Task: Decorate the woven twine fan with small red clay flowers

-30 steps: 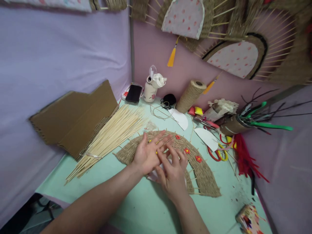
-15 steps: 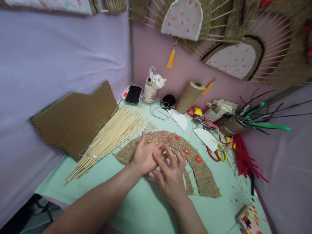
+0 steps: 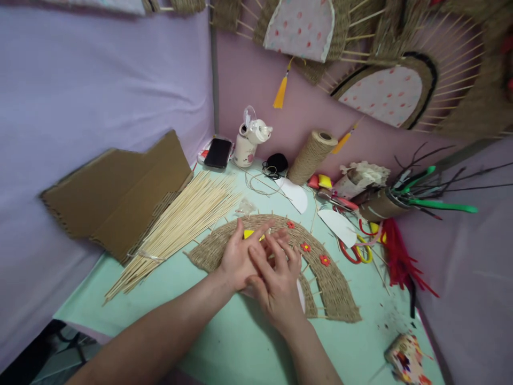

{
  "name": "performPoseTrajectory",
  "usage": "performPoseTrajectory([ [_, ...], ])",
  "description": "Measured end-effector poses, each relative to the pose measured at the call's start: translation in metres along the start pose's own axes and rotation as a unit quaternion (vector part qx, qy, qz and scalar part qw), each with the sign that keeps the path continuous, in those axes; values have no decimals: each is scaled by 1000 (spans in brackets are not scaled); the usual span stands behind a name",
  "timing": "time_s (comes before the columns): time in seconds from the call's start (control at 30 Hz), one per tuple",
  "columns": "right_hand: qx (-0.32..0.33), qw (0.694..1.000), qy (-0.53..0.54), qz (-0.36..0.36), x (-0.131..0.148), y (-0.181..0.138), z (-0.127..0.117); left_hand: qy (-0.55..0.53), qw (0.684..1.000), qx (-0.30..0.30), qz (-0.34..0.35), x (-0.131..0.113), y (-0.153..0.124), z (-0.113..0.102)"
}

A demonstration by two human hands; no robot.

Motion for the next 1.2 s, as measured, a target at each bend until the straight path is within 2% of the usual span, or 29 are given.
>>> performPoseTrajectory([
  [0.13, -54, 995, 62, 47, 1, 4, -3, 9, 1000, -9, 17, 0, 1, -1],
  [0.37, -72, 984, 133, 94, 0, 10, -11, 3, 1000, -15, -3, 4, 1, 0],
  [0.47, -117, 978, 115, 127, -20, 17, -24, -5, 1000, -19, -2, 3, 1, 0],
  [0.57, -165, 967, 64, 182, -54, 31, -33, -8, 999, -29, 16, -1, 2, -1],
  [0.7, -147, 958, 29, 244, -99, 48, -23, -10, 999, -41, 32, -5, 2, -2],
  [0.8, -108, 959, 16, 262, -117, 52, -7, -15, 998, -46, 34, -7, 2, -1],
  [0.97, -57, 962, -2, 267, -126, 49, 7, -18, 997, -60, 43, -10, 1, 1],
  [1.2, -41, 965, -28, 257, -127, 49, 12, -9, 997, -58, 44, -12, 1, -2],
])
Point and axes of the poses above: each hand's wrist, its own y-axis towards the middle knuckle, its own z-axis out of the palm, x = y × z, the point moved 2 cm from there along y, towards the middle knuckle, and after that the axes turned 4 degrees about x, right-handed, at the moved point
